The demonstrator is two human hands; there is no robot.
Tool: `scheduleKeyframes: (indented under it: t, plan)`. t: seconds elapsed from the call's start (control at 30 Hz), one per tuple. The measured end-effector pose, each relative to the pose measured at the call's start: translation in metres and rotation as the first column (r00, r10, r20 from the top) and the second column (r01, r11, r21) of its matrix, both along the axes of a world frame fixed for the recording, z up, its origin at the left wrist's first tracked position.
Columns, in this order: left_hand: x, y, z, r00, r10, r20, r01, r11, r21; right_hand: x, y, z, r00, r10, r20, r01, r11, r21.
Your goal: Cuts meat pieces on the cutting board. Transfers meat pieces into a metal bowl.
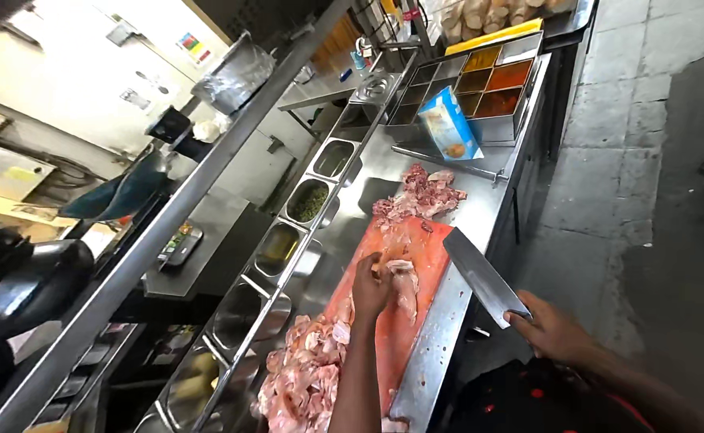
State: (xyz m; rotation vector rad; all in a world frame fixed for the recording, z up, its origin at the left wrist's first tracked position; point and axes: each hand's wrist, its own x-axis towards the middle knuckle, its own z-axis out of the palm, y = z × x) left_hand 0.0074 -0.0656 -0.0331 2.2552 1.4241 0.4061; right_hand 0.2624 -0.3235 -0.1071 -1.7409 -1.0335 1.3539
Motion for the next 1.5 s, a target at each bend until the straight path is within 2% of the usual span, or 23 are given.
scheduleKeyframes:
  t: [0.07, 0.1, 0.17, 0.23, 0.4, 0.47, 0.6, 0.73, 0.8, 0.93, 1.07, 1.23, 1.4, 1.5]
  plan:
    - [0.010, 0.009, 0.000, 0.969, -0.113, -0.218, 0.122, 0.992, 0.028, -0.002, 0.004, 0.007, 0.999, 0.024, 0.023, -0.023, 0.999, -0.038]
    - [0.019, 0.011, 0.001, 0.915, -0.165, -0.368, 0.174, 0.985, -0.009, -0.003, 0.007, 0.010, 0.999, 0.027, 0.022, -0.026, 0.999, -0.048]
    - [0.038, 0.012, 0.007, 0.744, -0.206, -0.635, 0.199, 0.976, -0.084, -0.008, 0.014, 0.015, 0.999, 0.033, -0.012, -0.034, 0.998, -0.054]
    - [0.048, 0.010, 0.014, 0.641, -0.187, -0.745, 0.198, 0.977, -0.075, -0.011, 0.019, 0.022, 0.995, 0.041, -0.087, -0.046, 0.998, -0.051]
    - [0.033, -0.006, 0.034, 0.512, -0.093, -0.854, 0.075, 0.995, -0.063, -0.030, 0.045, 0.044, 0.969, 0.114, -0.219, -0.129, 0.990, -0.054]
    - [0.025, -0.012, 0.037, 0.515, -0.088, -0.853, 0.033, 0.996, -0.082, -0.046, 0.062, 0.057, 0.966, 0.171, -0.192, -0.182, 0.983, -0.040]
    - [0.009, -0.018, 0.032, 0.595, -0.081, -0.800, -0.042, 0.990, -0.132, -0.079, 0.096, 0.064, 0.948, 0.316, 0.039, -0.314, 0.948, -0.051]
    - [-0.003, -0.031, 0.024, 0.614, -0.045, -0.788, -0.056, 0.993, -0.100, -0.096, 0.109, 0.062, 0.873, 0.422, 0.246, -0.403, 0.907, -0.125]
    - [-0.008, -0.038, 0.022, 0.658, -0.008, -0.753, -0.092, 0.992, -0.091, -0.097, 0.113, 0.069, 0.820, 0.460, 0.342, -0.432, 0.888, -0.159]
    - [-0.020, -0.057, 0.021, 0.690, 0.024, -0.724, -0.157, 0.981, -0.117, -0.105, 0.117, 0.075, 0.729, 0.501, 0.466, -0.457, 0.864, -0.213]
    - [-0.033, -0.055, 0.012, 0.674, 0.047, -0.737, -0.174, 0.980, -0.097, -0.112, 0.118, 0.076, 0.678, 0.503, 0.536, -0.454, 0.860, -0.232]
    - [-0.033, -0.052, 0.001, 0.702, 0.039, -0.711, -0.143, 0.986, -0.087, -0.115, 0.120, 0.082, 0.635, 0.437, 0.637, -0.410, 0.890, -0.201]
    - [-0.038, -0.053, -0.010, 0.731, 0.038, -0.682, -0.104, 0.993, -0.056, -0.117, 0.124, 0.068, 0.624, 0.486, 0.612, -0.413, 0.870, -0.270]
    - [-0.041, -0.054, -0.017, 0.748, 0.048, -0.662, -0.101, 0.994, -0.041, -0.108, 0.128, 0.088, 0.627, 0.459, 0.630, -0.411, 0.881, -0.232]
